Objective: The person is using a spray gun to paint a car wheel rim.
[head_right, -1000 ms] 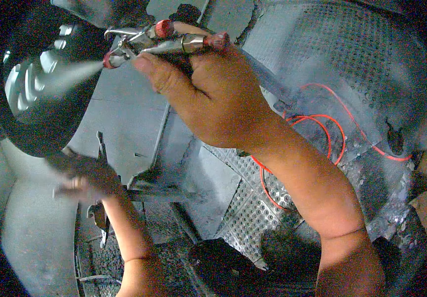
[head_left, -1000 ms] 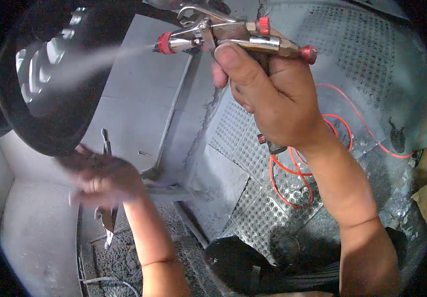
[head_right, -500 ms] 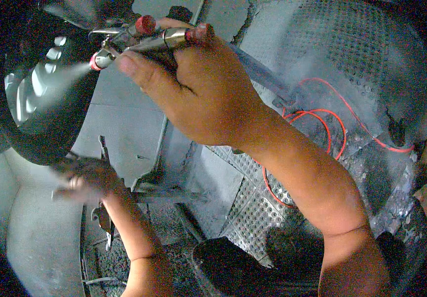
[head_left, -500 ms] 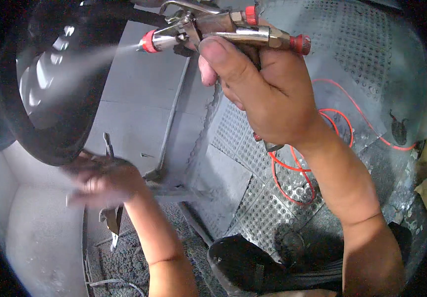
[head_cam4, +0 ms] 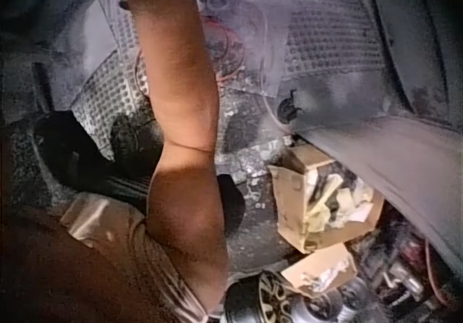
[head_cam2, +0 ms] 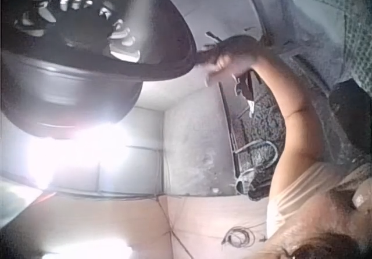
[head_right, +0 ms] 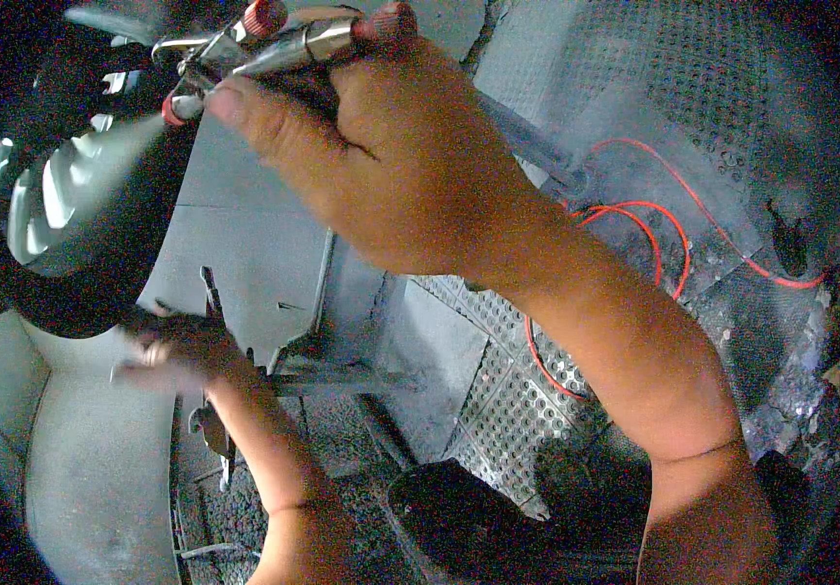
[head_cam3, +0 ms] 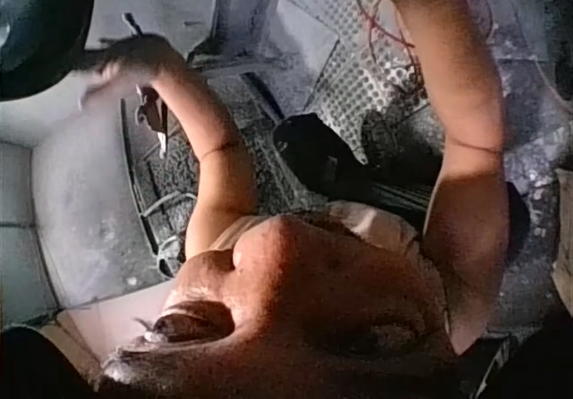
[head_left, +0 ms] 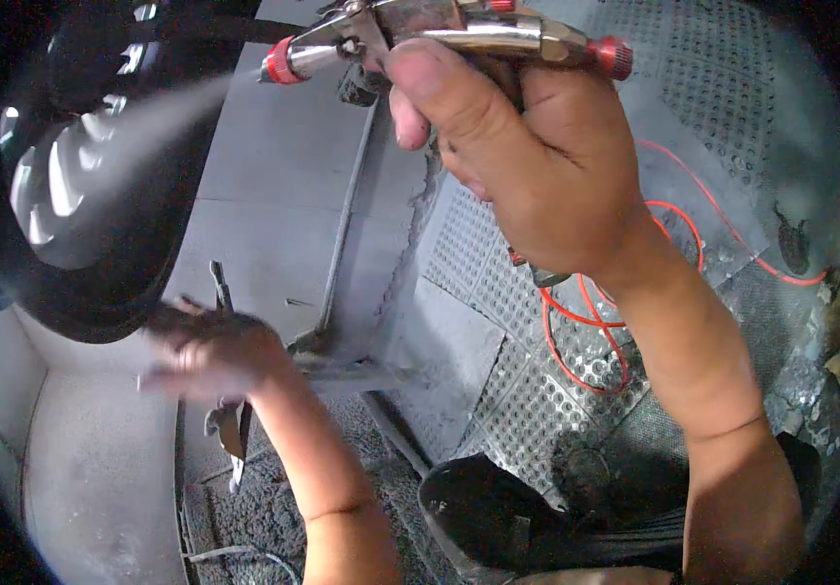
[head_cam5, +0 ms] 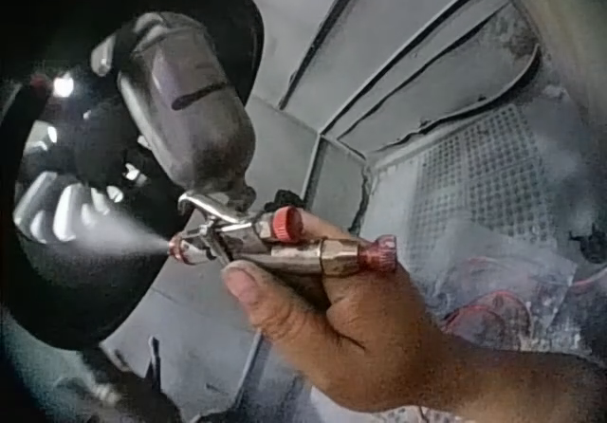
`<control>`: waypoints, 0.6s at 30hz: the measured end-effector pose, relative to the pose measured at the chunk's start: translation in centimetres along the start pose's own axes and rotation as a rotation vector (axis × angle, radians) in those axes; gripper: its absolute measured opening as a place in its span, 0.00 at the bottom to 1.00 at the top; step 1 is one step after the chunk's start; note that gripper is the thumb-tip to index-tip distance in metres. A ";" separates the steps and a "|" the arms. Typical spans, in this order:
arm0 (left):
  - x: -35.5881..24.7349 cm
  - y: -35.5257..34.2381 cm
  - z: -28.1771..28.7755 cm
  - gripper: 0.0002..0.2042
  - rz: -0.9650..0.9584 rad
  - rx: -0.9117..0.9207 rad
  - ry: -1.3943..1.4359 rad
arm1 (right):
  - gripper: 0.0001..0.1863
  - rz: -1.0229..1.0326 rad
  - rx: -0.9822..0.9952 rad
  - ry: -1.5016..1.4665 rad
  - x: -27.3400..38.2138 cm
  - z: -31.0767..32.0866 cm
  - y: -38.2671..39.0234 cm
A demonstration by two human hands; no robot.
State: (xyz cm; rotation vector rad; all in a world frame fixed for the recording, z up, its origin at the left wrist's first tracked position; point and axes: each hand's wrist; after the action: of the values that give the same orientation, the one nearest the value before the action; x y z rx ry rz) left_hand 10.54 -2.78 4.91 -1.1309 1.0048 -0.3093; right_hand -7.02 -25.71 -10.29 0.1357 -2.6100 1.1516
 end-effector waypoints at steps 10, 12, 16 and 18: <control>-3.2 5.8 -14.8 0.47 -0.284 0.067 -0.204 | 0.15 -0.022 0.026 -0.017 0.3 0.8 0.0; -2.4 5.0 -8.8 0.46 -0.148 0.206 0.063 | 0.15 -0.026 0.024 -0.011 0.0 0.8 -0.2; 1.9 -1.9 6.0 0.40 0.081 0.131 -0.005 | 0.15 0.001 0.052 -0.050 0.1 0.2 -0.5; 4.0 -0.6 -2.4 0.39 -0.049 -0.364 -0.609 | 0.15 -0.013 0.057 -0.035 -0.1 0.6 -0.1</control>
State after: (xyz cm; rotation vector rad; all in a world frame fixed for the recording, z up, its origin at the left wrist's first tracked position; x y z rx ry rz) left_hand 10.97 -7.20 3.21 -1.4612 0.4975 0.1883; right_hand -7.05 -26.27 -10.64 0.1858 -2.6029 1.2308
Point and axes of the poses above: each hand's wrist, its own y-axis away from the middle knuckle, its own z-axis out of the back of the hand, x = y × z, and after that the axes turned 4 degrees about -y, right-handed
